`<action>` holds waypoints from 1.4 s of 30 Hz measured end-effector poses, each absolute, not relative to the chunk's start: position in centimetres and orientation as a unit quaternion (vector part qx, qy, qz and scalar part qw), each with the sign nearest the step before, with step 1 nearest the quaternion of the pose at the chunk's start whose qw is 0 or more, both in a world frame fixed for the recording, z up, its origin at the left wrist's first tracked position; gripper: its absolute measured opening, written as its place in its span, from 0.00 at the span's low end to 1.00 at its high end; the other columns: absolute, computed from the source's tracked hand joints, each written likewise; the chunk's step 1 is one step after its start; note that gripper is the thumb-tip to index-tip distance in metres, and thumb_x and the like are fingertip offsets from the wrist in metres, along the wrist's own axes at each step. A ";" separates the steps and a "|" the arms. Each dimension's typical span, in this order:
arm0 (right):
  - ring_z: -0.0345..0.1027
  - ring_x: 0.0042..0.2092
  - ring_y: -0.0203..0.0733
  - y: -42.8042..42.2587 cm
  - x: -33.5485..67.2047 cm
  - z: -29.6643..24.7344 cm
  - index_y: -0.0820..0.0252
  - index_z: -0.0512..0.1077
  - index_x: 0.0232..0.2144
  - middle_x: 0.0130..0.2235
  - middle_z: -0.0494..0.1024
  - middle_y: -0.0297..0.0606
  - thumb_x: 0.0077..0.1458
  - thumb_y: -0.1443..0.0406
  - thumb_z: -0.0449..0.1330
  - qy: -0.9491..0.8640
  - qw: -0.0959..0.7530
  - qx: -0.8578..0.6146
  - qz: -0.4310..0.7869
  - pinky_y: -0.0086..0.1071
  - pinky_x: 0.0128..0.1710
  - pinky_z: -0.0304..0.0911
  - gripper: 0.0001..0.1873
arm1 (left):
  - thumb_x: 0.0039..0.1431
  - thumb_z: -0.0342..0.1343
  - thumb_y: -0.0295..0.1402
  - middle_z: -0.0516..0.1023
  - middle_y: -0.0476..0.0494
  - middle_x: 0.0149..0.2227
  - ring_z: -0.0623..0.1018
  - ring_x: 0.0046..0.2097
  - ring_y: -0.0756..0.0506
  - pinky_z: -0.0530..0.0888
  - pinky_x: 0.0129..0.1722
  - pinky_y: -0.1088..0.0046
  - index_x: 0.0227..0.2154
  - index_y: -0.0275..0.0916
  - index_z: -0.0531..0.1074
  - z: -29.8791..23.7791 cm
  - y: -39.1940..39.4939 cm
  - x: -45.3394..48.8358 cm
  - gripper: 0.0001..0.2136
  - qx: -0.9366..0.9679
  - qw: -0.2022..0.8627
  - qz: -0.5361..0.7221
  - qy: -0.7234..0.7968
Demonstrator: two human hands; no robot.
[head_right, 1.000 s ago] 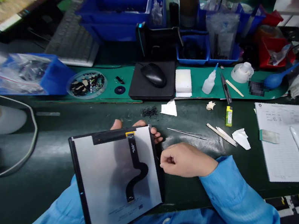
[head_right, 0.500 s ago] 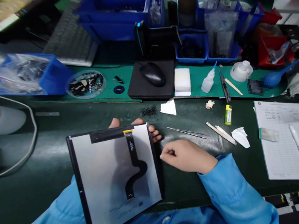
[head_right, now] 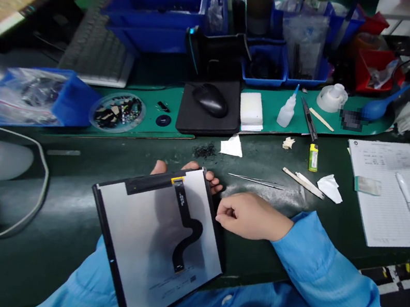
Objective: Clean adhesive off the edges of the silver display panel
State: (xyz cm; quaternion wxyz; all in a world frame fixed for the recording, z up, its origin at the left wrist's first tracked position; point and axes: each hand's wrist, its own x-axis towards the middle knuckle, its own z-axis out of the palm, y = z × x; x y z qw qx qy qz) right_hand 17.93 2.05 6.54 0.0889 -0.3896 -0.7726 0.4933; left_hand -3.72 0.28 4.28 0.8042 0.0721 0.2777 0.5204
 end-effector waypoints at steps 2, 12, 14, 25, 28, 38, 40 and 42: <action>0.65 0.31 0.32 2.2 18.2 6.5 0.59 0.75 0.29 0.30 0.74 0.28 0.60 0.72 0.64 -0.788 0.088 -0.363 0.490 0.29 0.32 0.54 0.07 | 0.70 0.50 0.58 0.82 0.38 0.48 0.82 0.55 0.38 0.77 0.62 0.53 0.46 0.43 0.78 4.3 0.2 -3.7 0.24 0.069 0.805 0.519 0.279; 0.65 0.31 0.34 2.3 18.9 6.6 0.57 0.73 0.27 0.28 0.73 0.27 0.59 0.72 0.62 -0.802 0.046 -0.285 0.523 0.30 0.32 0.55 0.09 | 0.68 0.54 0.57 0.84 0.38 0.48 0.82 0.54 0.37 0.80 0.58 0.55 0.46 0.43 0.79 5.0 0.2 -4.1 0.23 0.075 0.807 0.509 0.290; 0.65 0.31 0.34 2.4 19.1 6.7 0.57 0.74 0.27 0.28 0.73 0.28 0.58 0.72 0.61 -0.800 0.039 -0.274 0.532 0.30 0.32 0.55 0.09 | 0.68 0.54 0.57 0.83 0.38 0.48 0.82 0.54 0.36 0.80 0.58 0.55 0.46 0.44 0.79 5.1 0.2 -4.1 0.23 0.075 0.807 0.509 0.290; 0.70 0.34 0.36 2.8 18.5 6.3 0.59 0.79 0.38 0.35 0.81 0.33 0.67 0.65 0.60 -0.693 0.128 -0.455 0.544 0.31 0.36 0.61 0.07 | 0.70 0.50 0.58 0.83 0.37 0.47 0.83 0.53 0.38 0.77 0.62 0.54 0.46 0.41 0.81 3.2 0.9 -4.0 0.26 0.116 0.803 0.527 0.252; 0.71 0.35 0.37 2.6 18.1 6.0 0.59 0.80 0.40 0.36 0.82 0.34 0.67 0.62 0.63 -0.688 0.143 -0.449 0.551 0.31 0.37 0.61 0.07 | 0.70 0.52 0.57 0.83 0.38 0.48 0.82 0.54 0.39 0.77 0.62 0.55 0.47 0.42 0.80 3.1 1.0 -4.0 0.24 0.108 0.815 0.517 0.240; 0.66 0.30 0.33 2.2 18.0 6.7 0.58 0.76 0.30 0.31 0.78 0.29 0.61 0.70 0.63 -0.758 0.067 -0.396 0.514 0.29 0.32 0.55 0.07 | 0.69 0.53 0.57 0.84 0.36 0.45 0.83 0.52 0.37 0.77 0.59 0.56 0.45 0.40 0.80 3.3 1.2 -3.8 0.24 0.104 0.811 0.523 0.242; 0.65 0.30 0.33 2.3 18.2 6.8 0.58 0.75 0.29 0.30 0.75 0.29 0.60 0.71 0.64 -0.772 0.065 -0.374 0.510 0.29 0.32 0.55 0.07 | 0.70 0.51 0.58 0.84 0.36 0.44 0.83 0.50 0.37 0.78 0.59 0.55 0.44 0.40 0.80 3.5 1.1 -3.5 0.25 0.095 0.804 0.529 0.255; 0.65 0.31 0.33 2.3 18.3 6.8 0.59 0.74 0.28 0.30 0.74 0.28 0.59 0.72 0.64 -0.784 0.068 -0.354 0.505 0.29 0.32 0.55 0.08 | 0.69 0.51 0.58 0.83 0.36 0.44 0.83 0.50 0.37 0.78 0.59 0.56 0.43 0.40 0.80 3.7 1.0 -3.4 0.25 0.088 0.800 0.530 0.267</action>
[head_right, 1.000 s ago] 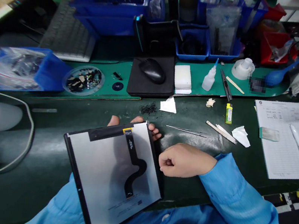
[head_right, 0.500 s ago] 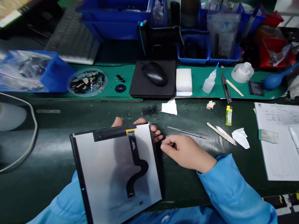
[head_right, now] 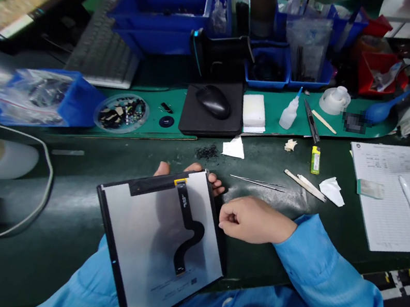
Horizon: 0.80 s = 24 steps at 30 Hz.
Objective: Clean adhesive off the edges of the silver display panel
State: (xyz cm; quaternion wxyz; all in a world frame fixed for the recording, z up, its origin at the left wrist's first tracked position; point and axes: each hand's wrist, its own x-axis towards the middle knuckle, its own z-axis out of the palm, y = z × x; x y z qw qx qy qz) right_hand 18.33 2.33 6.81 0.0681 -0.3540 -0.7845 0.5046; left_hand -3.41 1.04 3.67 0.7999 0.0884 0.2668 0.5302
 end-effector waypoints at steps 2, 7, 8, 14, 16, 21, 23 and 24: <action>0.64 0.30 0.33 2.4 18.5 6.8 0.59 0.73 0.27 0.30 0.73 0.28 0.58 0.73 0.64 -0.793 0.068 -0.336 0.504 0.29 0.32 0.55 0.09 | 0.69 0.52 0.58 0.83 0.36 0.44 0.83 0.50 0.37 0.78 0.58 0.56 0.43 0.41 0.80 3.6 1.0 -3.5 0.25 0.088 0.803 0.526 0.265; 0.65 0.31 0.34 2.4 18.8 6.6 0.58 0.72 0.27 0.28 0.72 0.27 0.57 0.73 0.62 -0.799 0.047 -0.293 0.524 0.29 0.32 0.55 0.09 | 0.68 0.53 0.57 0.82 0.35 0.46 0.82 0.51 0.35 0.79 0.56 0.54 0.45 0.40 0.80 2.6 1.0 -4.0 0.25 0.111 0.800 0.531 0.256; 0.64 0.30 0.34 2.4 18.9 6.6 0.58 0.72 0.27 0.28 0.72 0.27 0.57 0.72 0.62 -0.800 0.042 -0.286 0.527 0.29 0.31 0.55 0.08 | 0.68 0.53 0.57 0.82 0.35 0.46 0.82 0.51 0.34 0.79 0.56 0.53 0.45 0.40 0.80 2.4 1.0 -4.1 0.25 0.112 0.798 0.533 0.260; 0.64 0.29 0.32 2.4 19.4 6.8 0.58 0.73 0.26 0.27 0.72 0.26 0.55 0.73 0.62 -0.793 0.000 -0.255 0.553 0.28 0.30 0.55 0.08 | 0.68 0.53 0.57 0.82 0.34 0.46 0.82 0.51 0.34 0.78 0.57 0.53 0.44 0.41 0.80 2.6 1.0 -4.0 0.24 0.098 0.792 0.536 0.274; 0.65 0.29 0.32 2.4 19.5 6.9 0.58 0.74 0.26 0.28 0.74 0.26 0.54 0.72 0.63 -0.788 -0.014 -0.255 0.560 0.28 0.30 0.55 0.07 | 0.68 0.52 0.57 0.81 0.34 0.46 0.82 0.51 0.34 0.78 0.58 0.53 0.45 0.40 0.81 2.7 1.1 -4.0 0.25 0.092 0.796 0.534 0.271; 0.68 0.29 0.34 2.6 19.3 7.1 0.58 0.79 0.32 0.30 0.79 0.29 0.61 0.66 0.64 -0.756 0.001 -0.352 0.552 0.29 0.31 0.57 0.05 | 0.69 0.53 0.57 0.82 0.36 0.46 0.82 0.51 0.36 0.78 0.59 0.54 0.45 0.40 0.81 2.6 1.1 -4.1 0.24 0.105 0.799 0.538 0.248; 0.70 0.32 0.36 2.7 19.1 7.0 0.58 0.81 0.35 0.33 0.82 0.31 0.64 0.63 0.63 -0.737 0.043 -0.412 0.534 0.31 0.33 0.59 0.07 | 0.69 0.53 0.56 0.82 0.36 0.47 0.82 0.52 0.36 0.78 0.59 0.55 0.46 0.40 0.80 2.6 1.1 -4.1 0.24 0.110 0.802 0.537 0.238; 0.71 0.33 0.37 2.7 18.9 6.9 0.58 0.81 0.37 0.34 0.82 0.32 0.66 0.63 0.62 -0.728 0.068 -0.434 0.526 0.31 0.34 0.60 0.08 | 0.69 0.52 0.57 0.82 0.36 0.47 0.82 0.52 0.36 0.78 0.59 0.55 0.46 0.40 0.80 2.7 1.1 -4.2 0.24 0.113 0.804 0.535 0.234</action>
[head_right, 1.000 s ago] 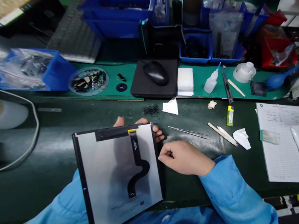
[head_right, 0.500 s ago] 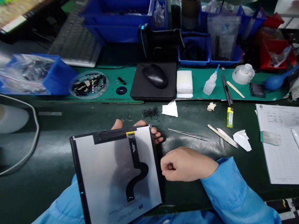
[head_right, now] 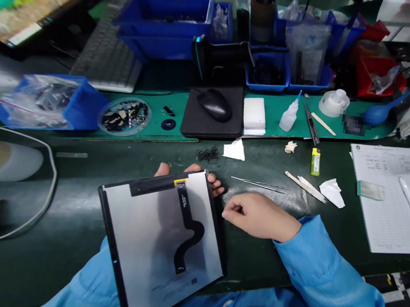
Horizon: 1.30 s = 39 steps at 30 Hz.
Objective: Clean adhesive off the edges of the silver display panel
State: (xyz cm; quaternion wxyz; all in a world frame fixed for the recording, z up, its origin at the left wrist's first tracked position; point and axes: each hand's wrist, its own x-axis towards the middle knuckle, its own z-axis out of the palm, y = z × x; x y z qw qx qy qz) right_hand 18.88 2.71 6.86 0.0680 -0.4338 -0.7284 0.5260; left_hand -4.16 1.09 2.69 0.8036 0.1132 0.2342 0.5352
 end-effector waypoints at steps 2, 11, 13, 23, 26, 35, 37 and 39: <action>0.73 0.36 0.38 2.6 18.5 6.7 0.57 0.81 0.40 0.37 0.83 0.33 0.67 0.63 0.62 -0.720 0.101 -0.450 0.519 0.32 0.37 0.61 0.08 | 0.69 0.52 0.57 0.82 0.37 0.47 0.82 0.52 0.37 0.79 0.58 0.56 0.46 0.42 0.80 2.9 1.0 -4.2 0.24 0.116 0.810 0.524 0.236; 0.67 0.31 0.34 1.7 17.7 6.7 0.58 0.77 0.32 0.32 0.80 0.30 0.62 0.70 0.63 -0.758 0.070 -0.412 0.500 0.30 0.32 0.56 0.06 | 0.69 0.53 0.57 0.82 0.34 0.48 0.81 0.54 0.35 0.77 0.60 0.53 0.47 0.41 0.79 3.3 0.7 -3.9 0.24 0.086 0.811 0.521 0.252; 0.66 0.31 0.33 1.8 17.8 6.7 0.59 0.75 0.30 0.31 0.77 0.29 0.60 0.72 0.63 -0.768 0.072 -0.399 0.496 0.29 0.32 0.55 0.07 | 0.69 0.53 0.57 0.82 0.34 0.47 0.82 0.53 0.36 0.77 0.60 0.55 0.46 0.40 0.80 3.1 0.9 -3.8 0.25 0.097 0.808 0.525 0.248; 0.63 0.29 0.32 2.2 18.6 6.8 0.58 0.71 0.26 0.28 0.71 0.27 0.56 0.74 0.62 -0.808 0.048 -0.301 0.504 0.29 0.31 0.53 0.09 | 0.70 0.51 0.57 0.82 0.35 0.47 0.82 0.53 0.37 0.78 0.59 0.54 0.46 0.39 0.79 3.1 0.9 -4.1 0.25 0.115 0.796 0.535 0.260; 0.62 0.28 0.32 2.3 19.0 6.9 0.58 0.72 0.26 0.27 0.71 0.26 0.55 0.73 0.62 -0.808 0.017 -0.275 0.521 0.29 0.30 0.52 0.09 | 0.70 0.51 0.57 0.82 0.36 0.47 0.82 0.53 0.37 0.79 0.58 0.54 0.46 0.40 0.79 3.1 0.8 -4.1 0.25 0.121 0.787 0.541 0.272; 0.68 0.30 0.33 2.4 19.1 6.8 0.58 0.78 0.31 0.30 0.79 0.28 0.60 0.69 0.64 -0.767 0.005 -0.337 0.546 0.29 0.31 0.57 0.05 | 0.69 0.51 0.59 0.82 0.37 0.46 0.83 0.51 0.38 0.81 0.56 0.54 0.46 0.42 0.78 2.8 0.9 -4.2 0.25 0.116 0.786 0.544 0.271; 0.70 0.32 0.35 2.4 18.9 6.6 0.58 0.80 0.35 0.32 0.81 0.31 0.64 0.67 0.62 -0.744 0.053 -0.409 0.525 0.30 0.33 0.58 0.06 | 0.69 0.51 0.59 0.82 0.37 0.47 0.83 0.52 0.37 0.80 0.57 0.54 0.46 0.42 0.78 2.8 1.0 -4.3 0.25 0.111 0.793 0.536 0.268; 0.72 0.34 0.36 2.5 18.6 6.5 0.58 0.80 0.38 0.34 0.82 0.32 0.66 0.66 0.62 -0.726 0.088 -0.448 0.514 0.30 0.35 0.60 0.07 | 0.69 0.51 0.59 0.82 0.37 0.47 0.83 0.52 0.37 0.80 0.58 0.54 0.46 0.42 0.79 2.7 1.2 -4.4 0.25 0.118 0.794 0.536 0.262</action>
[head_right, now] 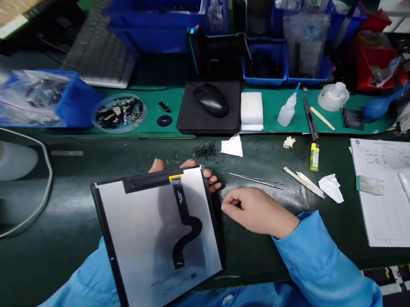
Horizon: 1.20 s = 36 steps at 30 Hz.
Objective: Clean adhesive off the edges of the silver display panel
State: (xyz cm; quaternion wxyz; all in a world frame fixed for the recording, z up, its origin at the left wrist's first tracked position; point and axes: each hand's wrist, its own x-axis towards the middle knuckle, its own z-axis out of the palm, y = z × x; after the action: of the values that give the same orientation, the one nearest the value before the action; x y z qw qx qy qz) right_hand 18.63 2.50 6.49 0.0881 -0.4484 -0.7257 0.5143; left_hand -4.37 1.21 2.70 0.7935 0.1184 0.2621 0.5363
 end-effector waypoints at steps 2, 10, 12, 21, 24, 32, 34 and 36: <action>0.73 0.35 0.37 2.5 18.3 6.5 0.58 0.81 0.40 0.36 0.83 0.33 0.66 0.64 0.64 -0.718 0.091 -0.448 0.524 0.31 0.35 0.61 0.06 | 0.69 0.51 0.58 0.82 0.37 0.46 0.83 0.51 0.37 0.79 0.59 0.54 0.45 0.41 0.80 2.5 1.3 -4.4 0.25 0.130 0.790 0.542 0.258; 0.68 0.32 0.35 1.9 17.7 7.1 0.58 0.78 0.32 0.33 0.80 0.31 0.62 0.70 0.64 -0.775 0.032 -0.389 0.498 0.30 0.32 0.54 0.06 | 0.70 0.49 0.58 0.82 0.36 0.47 0.83 0.52 0.37 0.81 0.56 0.53 0.46 0.41 0.79 2.4 1.1 -4.3 0.26 0.124 0.791 0.537 0.264; 0.67 0.32 0.34 1.9 17.9 7.0 0.58 0.77 0.30 0.32 0.78 0.30 0.61 0.71 0.64 -0.784 0.027 -0.376 0.492 0.30 0.32 0.53 0.06 | 0.70 0.50 0.58 0.82 0.36 0.47 0.83 0.52 0.36 0.80 0.57 0.52 0.47 0.41 0.79 2.5 1.0 -4.2 0.26 0.124 0.788 0.540 0.269; 0.64 0.31 0.33 2.1 18.7 6.9 0.58 0.74 0.26 0.28 0.74 0.27 0.57 0.73 0.61 -0.811 -0.007 -0.268 0.520 0.30 0.32 0.53 0.09 | 0.70 0.53 0.56 0.83 0.36 0.46 0.83 0.52 0.37 0.81 0.56 0.55 0.46 0.41 0.78 5.4 0.2 -3.6 0.23 0.065 0.771 0.547 0.319; 0.64 0.30 0.33 2.1 18.9 7.0 0.58 0.74 0.26 0.27 0.73 0.26 0.55 0.74 0.62 -0.814 -0.026 -0.239 0.529 0.30 0.32 0.53 0.09 | 0.70 0.53 0.55 0.82 0.36 0.48 0.82 0.54 0.37 0.80 0.58 0.54 0.47 0.41 0.78 5.4 0.2 -3.8 0.22 0.067 0.781 0.540 0.307; 0.69 0.29 0.34 2.3 19.1 7.2 0.57 0.79 0.30 0.30 0.80 0.29 0.60 0.69 0.64 -0.774 -0.028 -0.310 0.551 0.30 0.31 0.57 0.06 | 0.70 0.53 0.55 0.83 0.36 0.48 0.82 0.53 0.37 0.80 0.57 0.54 0.46 0.40 0.78 4.7 0.6 -4.4 0.22 0.078 0.778 0.541 0.309; 0.70 0.31 0.36 2.4 18.9 7.0 0.56 0.80 0.34 0.33 0.82 0.31 0.63 0.66 0.63 -0.752 0.024 -0.384 0.535 0.30 0.32 0.58 0.06 | 0.70 0.51 0.56 0.83 0.37 0.47 0.82 0.53 0.37 0.81 0.57 0.54 0.45 0.41 0.78 4.8 0.6 -4.2 0.23 0.084 0.778 0.540 0.309; 0.72 0.34 0.37 2.4 18.4 6.5 0.57 0.81 0.39 0.35 0.82 0.33 0.65 0.64 0.62 -0.723 0.094 -0.443 0.522 0.31 0.35 0.60 0.06 | 0.70 0.50 0.57 0.83 0.38 0.47 0.82 0.52 0.37 0.81 0.56 0.54 0.44 0.41 0.78 5.1 0.6 -3.8 0.24 0.085 0.781 0.538 0.306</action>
State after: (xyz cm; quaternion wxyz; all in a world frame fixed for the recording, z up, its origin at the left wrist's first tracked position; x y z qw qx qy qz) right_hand 18.42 2.40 6.53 0.0937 -0.4429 -0.7232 0.5215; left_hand -3.75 0.56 5.13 0.7808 0.0846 0.3062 0.5380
